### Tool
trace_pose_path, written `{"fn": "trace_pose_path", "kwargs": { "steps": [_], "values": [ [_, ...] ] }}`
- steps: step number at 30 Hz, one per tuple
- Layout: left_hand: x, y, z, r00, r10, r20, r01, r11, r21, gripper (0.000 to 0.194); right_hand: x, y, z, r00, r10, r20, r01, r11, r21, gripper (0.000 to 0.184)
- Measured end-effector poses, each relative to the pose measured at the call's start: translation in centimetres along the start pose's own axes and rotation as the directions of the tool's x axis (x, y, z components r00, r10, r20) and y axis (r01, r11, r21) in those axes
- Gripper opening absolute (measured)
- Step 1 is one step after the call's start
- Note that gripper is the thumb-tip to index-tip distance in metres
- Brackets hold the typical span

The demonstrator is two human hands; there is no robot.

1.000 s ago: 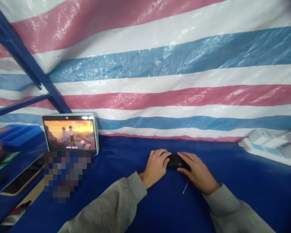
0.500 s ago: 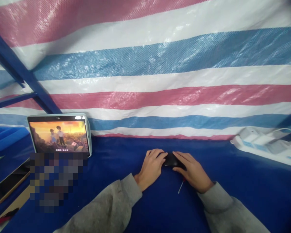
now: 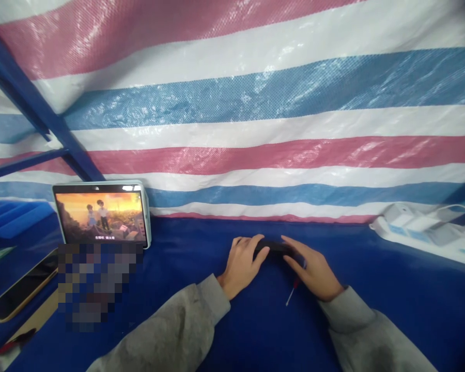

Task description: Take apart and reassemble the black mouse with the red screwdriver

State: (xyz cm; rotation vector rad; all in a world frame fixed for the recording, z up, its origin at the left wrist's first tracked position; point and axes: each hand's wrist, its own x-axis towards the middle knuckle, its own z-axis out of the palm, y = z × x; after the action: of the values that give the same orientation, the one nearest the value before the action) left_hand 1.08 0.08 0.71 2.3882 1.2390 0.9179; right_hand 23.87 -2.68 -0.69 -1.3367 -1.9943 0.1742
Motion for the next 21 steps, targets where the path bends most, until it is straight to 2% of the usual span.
{"fn": "trace_pose_path", "kwargs": {
  "steps": [3, 7, 9, 11, 13, 15, 18, 21],
  "values": [
    [-0.1, 0.2, -0.2, 0.998, 0.061, -0.006, -0.061, 0.998, 0.034, 0.036, 0.0, -0.1, 0.3, 0.999, 0.035, -0.007, -0.035, 0.999, -0.006, 0.038],
    [-0.2, 0.6, -0.2, 0.988, 0.144, 0.047, -0.149, 0.981, 0.126, 0.039, 0.1, -0.4, 0.5, 0.999, 0.037, -0.025, -0.038, 0.998, -0.042, 0.036],
    [-0.2, 0.6, -0.1, 0.984, 0.154, 0.087, -0.167, 0.97, 0.177, 0.048, 0.3, -0.4, 0.3, 0.998, 0.042, -0.053, -0.046, 0.996, -0.076, 0.038],
    [-0.1, 0.6, 0.1, 0.977, 0.17, 0.125, -0.194, 0.957, 0.215, 0.058, 0.4, -0.4, -0.4, 0.989, 0.114, -0.094, -0.126, 0.982, -0.141, 0.041],
    [-0.1, 0.6, 0.1, 0.971, 0.184, 0.15, -0.216, 0.949, 0.231, 0.058, 0.5, -0.7, -1.2, 0.954, 0.277, -0.119, -0.298, 0.921, -0.251, 0.042],
    [-0.1, 0.6, 0.2, 0.97, 0.187, 0.153, -0.219, 0.947, 0.236, 0.053, 0.5, -1.2, -1.9, 0.877, 0.479, -0.046, -0.453, 0.791, -0.411, 0.042],
    [-0.1, 0.5, 0.2, 0.972, 0.19, 0.136, -0.218, 0.947, 0.236, 0.05, 0.2, -2.4, -1.9, 0.803, 0.592, 0.071, -0.468, 0.7, -0.539, 0.048],
    [-0.2, 0.4, 0.3, 0.974, 0.197, 0.113, -0.219, 0.947, 0.237, 0.046, 0.0, -2.8, -1.2, 0.783, 0.608, 0.133, -0.451, 0.701, -0.552, 0.038]
  ]
}}
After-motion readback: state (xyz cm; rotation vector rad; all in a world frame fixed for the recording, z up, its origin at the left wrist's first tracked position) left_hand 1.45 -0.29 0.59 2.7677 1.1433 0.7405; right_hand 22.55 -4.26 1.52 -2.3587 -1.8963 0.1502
